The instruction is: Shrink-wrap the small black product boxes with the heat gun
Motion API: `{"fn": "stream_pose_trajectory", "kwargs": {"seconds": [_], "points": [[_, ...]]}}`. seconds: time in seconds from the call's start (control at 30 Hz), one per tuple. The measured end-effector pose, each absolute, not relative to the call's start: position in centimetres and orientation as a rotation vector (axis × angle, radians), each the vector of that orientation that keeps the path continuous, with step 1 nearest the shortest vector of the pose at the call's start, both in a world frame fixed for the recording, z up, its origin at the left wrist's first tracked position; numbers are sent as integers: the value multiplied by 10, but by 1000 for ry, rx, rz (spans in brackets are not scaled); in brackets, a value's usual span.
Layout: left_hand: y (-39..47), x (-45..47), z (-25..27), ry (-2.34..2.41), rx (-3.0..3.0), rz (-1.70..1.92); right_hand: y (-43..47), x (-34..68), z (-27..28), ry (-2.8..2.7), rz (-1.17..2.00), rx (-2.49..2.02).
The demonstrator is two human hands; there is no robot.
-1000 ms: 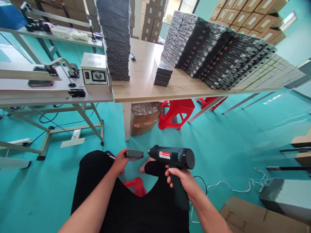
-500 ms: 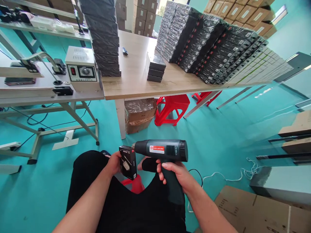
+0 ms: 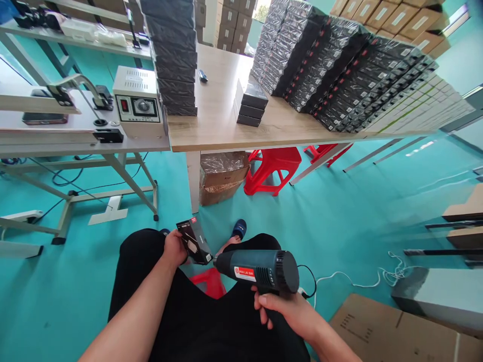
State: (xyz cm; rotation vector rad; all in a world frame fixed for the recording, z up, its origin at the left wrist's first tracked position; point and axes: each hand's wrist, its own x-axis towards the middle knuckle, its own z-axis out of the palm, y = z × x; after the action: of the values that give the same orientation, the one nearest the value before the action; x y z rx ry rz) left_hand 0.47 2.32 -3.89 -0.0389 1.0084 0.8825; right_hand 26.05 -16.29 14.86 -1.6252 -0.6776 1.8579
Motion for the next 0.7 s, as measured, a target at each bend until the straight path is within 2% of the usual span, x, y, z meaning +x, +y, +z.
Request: {"fn": "stream_pose_trajectory", "kwargs": {"seconds": [0.53,0.7], "points": [[23,5,-31,1009,-82,922,-163,253,143,-578,1789,-1568],[22,7,-29,933,-47,861,-160,268,151,-667,2030,-1438]]}}
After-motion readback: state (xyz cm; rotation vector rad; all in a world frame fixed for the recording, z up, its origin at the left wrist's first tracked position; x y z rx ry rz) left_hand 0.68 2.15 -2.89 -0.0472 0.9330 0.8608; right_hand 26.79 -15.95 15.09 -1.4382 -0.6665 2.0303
